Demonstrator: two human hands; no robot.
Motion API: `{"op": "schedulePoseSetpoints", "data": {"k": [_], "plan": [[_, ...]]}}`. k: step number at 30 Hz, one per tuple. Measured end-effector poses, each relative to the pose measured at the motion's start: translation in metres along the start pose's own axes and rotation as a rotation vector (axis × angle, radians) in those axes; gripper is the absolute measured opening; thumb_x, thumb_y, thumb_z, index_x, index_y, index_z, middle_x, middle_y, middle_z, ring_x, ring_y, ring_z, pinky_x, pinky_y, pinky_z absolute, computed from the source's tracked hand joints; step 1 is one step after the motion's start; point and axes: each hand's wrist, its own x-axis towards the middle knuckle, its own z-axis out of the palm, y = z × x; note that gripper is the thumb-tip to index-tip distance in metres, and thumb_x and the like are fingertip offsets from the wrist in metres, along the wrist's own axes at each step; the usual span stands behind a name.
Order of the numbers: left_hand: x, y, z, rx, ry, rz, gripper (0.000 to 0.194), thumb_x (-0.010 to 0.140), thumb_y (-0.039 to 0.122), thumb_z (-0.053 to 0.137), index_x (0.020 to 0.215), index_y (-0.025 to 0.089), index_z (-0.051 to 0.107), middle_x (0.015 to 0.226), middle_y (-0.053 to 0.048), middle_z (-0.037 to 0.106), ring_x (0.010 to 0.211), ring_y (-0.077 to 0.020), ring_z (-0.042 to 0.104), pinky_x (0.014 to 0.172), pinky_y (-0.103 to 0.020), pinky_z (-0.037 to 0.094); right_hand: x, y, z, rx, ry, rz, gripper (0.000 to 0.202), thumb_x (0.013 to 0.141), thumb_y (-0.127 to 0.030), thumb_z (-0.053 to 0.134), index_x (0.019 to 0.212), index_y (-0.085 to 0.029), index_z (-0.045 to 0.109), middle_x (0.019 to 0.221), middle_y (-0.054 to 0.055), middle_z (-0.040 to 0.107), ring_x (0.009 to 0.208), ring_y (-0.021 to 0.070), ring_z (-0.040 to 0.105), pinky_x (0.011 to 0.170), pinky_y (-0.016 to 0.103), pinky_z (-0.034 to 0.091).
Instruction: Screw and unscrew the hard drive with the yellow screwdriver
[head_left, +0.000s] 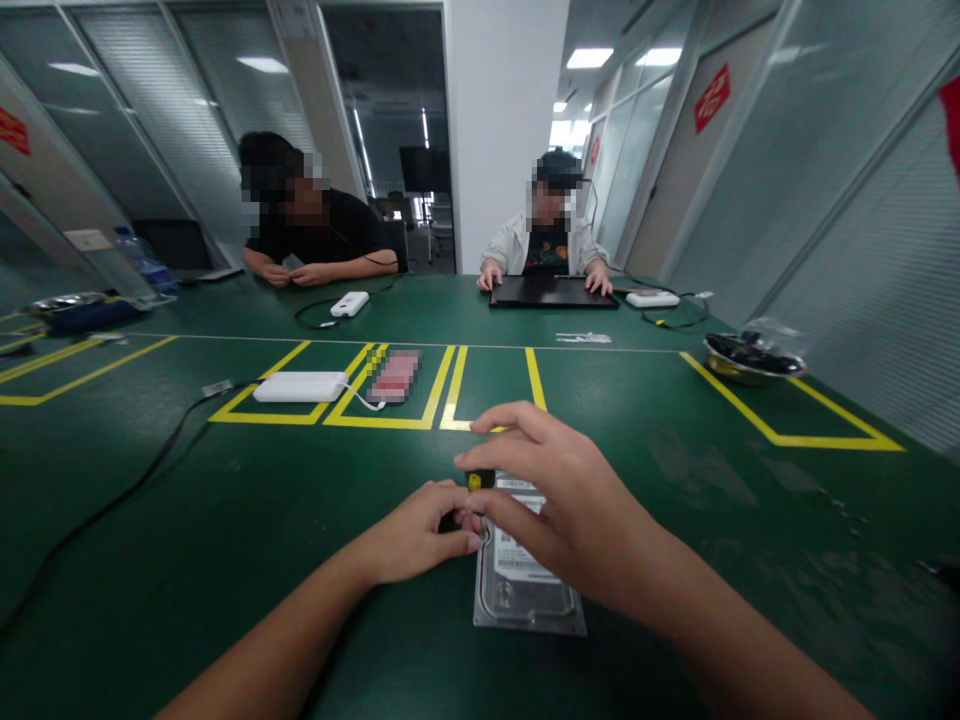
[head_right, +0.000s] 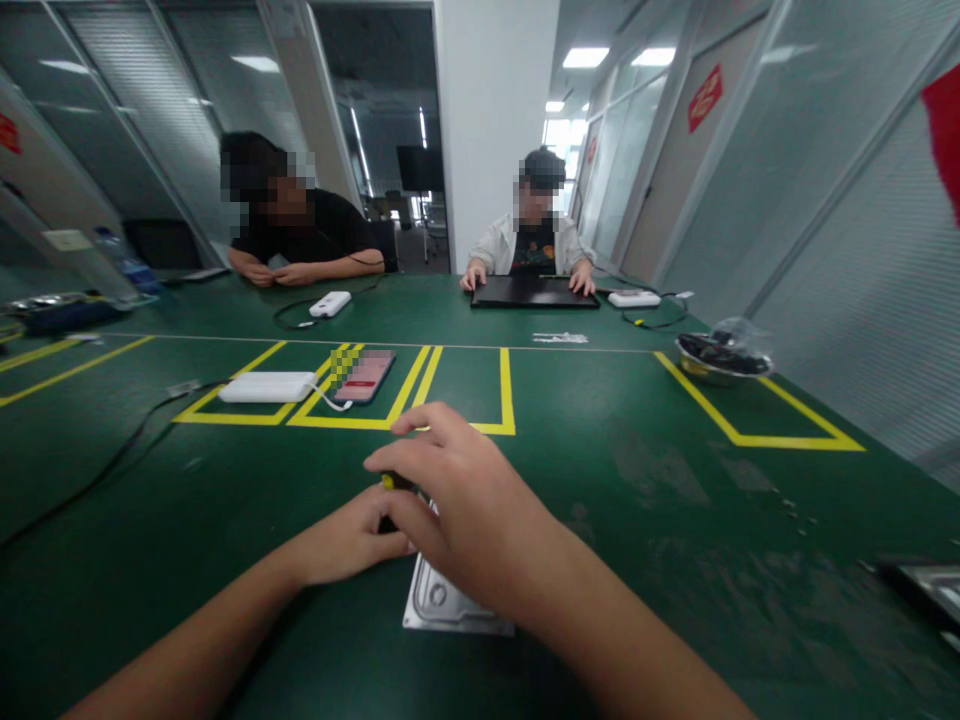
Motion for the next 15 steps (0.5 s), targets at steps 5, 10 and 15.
{"op": "schedulePoseSetpoints", "data": {"k": [5, 10, 15], "plan": [[-0.0001, 0.0003, 0.0002, -0.001, 0.043, 0.026, 0.023, 0.086, 0.034, 0.062, 0.102, 0.018, 0.064, 0.097, -0.004, 0.067, 0.095, -0.0237, 0.059, 0.088, -0.036, 0.045, 0.0014, -0.0009, 0.0010, -0.023, 0.026, 0.013, 0.023, 0.088, -0.009, 0.057, 0.107, -0.017, 0.065, 0.104, 0.005, 0.065, 0.096, 0.0154, 0.060, 0.086, 0.030, 0.048], [-0.0003, 0.0004, 0.0001, 0.001, 0.044, 0.023, 0.022, 0.086, 0.034, 0.061, 0.100, 0.017, 0.064, 0.095, -0.004, 0.066, 0.092, -0.0226, 0.059, 0.084, -0.035, 0.046, 0.0005, -0.0010, 0.0015, 0.033, 0.022, 0.002, 0.025, 0.088, -0.010, 0.057, 0.112, -0.016, 0.064, 0.114, 0.005, 0.065, 0.105, 0.0148, 0.059, 0.094, 0.031, 0.046], [-0.0003, -0.0007, 0.0006, -0.004, 0.044, 0.010, 0.019, 0.086, 0.033, 0.062, 0.096, 0.017, 0.063, 0.098, -0.004, 0.065, 0.092, -0.0216, 0.058, 0.085, -0.034, 0.045, 0.0026, 0.0004, 0.0034, -0.004, 0.086, 0.036, 0.014, 0.086, -0.013, 0.063, 0.098, -0.016, 0.068, 0.098, 0.005, 0.063, 0.090, 0.0141, 0.059, 0.079, 0.027, 0.049]]}}
